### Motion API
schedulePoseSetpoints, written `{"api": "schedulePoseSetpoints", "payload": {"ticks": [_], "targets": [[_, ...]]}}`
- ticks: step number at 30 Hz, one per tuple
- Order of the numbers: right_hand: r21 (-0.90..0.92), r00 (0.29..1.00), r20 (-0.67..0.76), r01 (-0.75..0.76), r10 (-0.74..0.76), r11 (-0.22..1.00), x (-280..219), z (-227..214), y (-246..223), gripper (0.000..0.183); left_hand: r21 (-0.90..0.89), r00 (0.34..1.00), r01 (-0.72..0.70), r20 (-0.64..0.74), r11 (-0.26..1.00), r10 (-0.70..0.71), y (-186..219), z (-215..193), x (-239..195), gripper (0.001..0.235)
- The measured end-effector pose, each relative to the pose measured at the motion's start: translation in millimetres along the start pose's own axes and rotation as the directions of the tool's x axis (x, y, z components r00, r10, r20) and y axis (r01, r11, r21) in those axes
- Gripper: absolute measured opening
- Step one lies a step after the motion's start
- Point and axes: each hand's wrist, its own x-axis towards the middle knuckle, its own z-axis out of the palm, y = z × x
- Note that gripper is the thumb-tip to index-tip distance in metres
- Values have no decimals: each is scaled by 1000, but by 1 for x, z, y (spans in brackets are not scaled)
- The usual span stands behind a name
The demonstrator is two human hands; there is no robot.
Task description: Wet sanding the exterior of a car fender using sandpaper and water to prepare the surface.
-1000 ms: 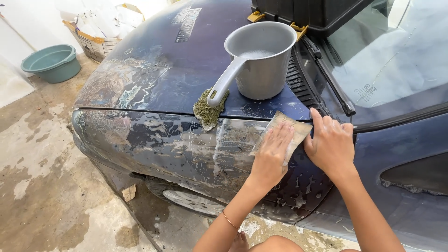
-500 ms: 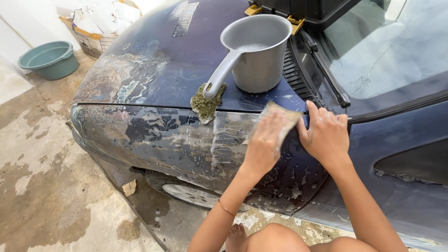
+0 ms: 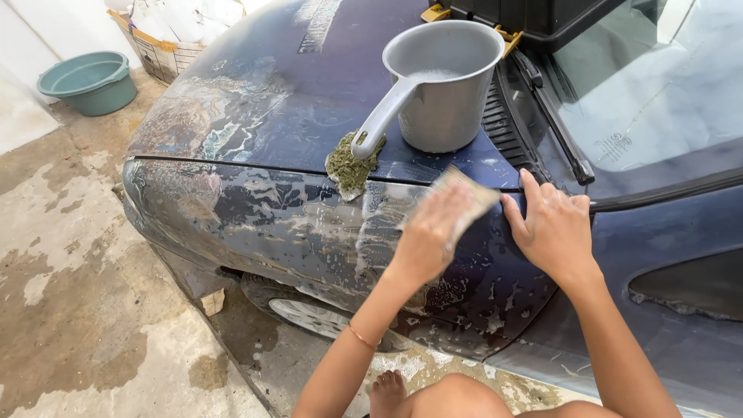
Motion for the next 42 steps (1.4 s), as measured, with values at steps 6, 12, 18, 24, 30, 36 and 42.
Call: {"api": "schedulePoseSetpoints", "payload": {"ticks": [6, 12, 18, 24, 30, 36, 42], "targets": [[-72, 1000, 5, 14, -14, 997, 3, -7, -4, 60, -40, 998, 55, 1, 998, -55, -3, -3, 7, 45], [-55, 996, 84, 3, 1, 998, 7, -13, -5, 62, -87, 960, 236, -135, 968, -246, -47, -33, 26, 35], [-63, 997, 68, -25, 30, 998, 5, -7, -6, 64, -77, 985, 163, -52, 984, -167, -26, 2, 18, 37], [-139, 999, -51, -8, 1, 990, -3, 11, -2, 64, -66, 1000, 0, 24, 998, 2, 19, -20, 3, 39], [-166, 994, -99, -67, 51, 984, -2, 11, -9, 56, -5, 977, 143, -159, 990, -142, -39, -13, -23, 38], [-128, 997, -72, -50, 41, 991, 4, -24, -23, 51, -113, 996, -85, 20, 990, 88, -5, -11, -68, 45], [-117, 998, -47, -54, 49, 992, 6, -30, -26, 51, 19, 892, 331, -331, 943, -307, -30, 4, -63, 40]]}}
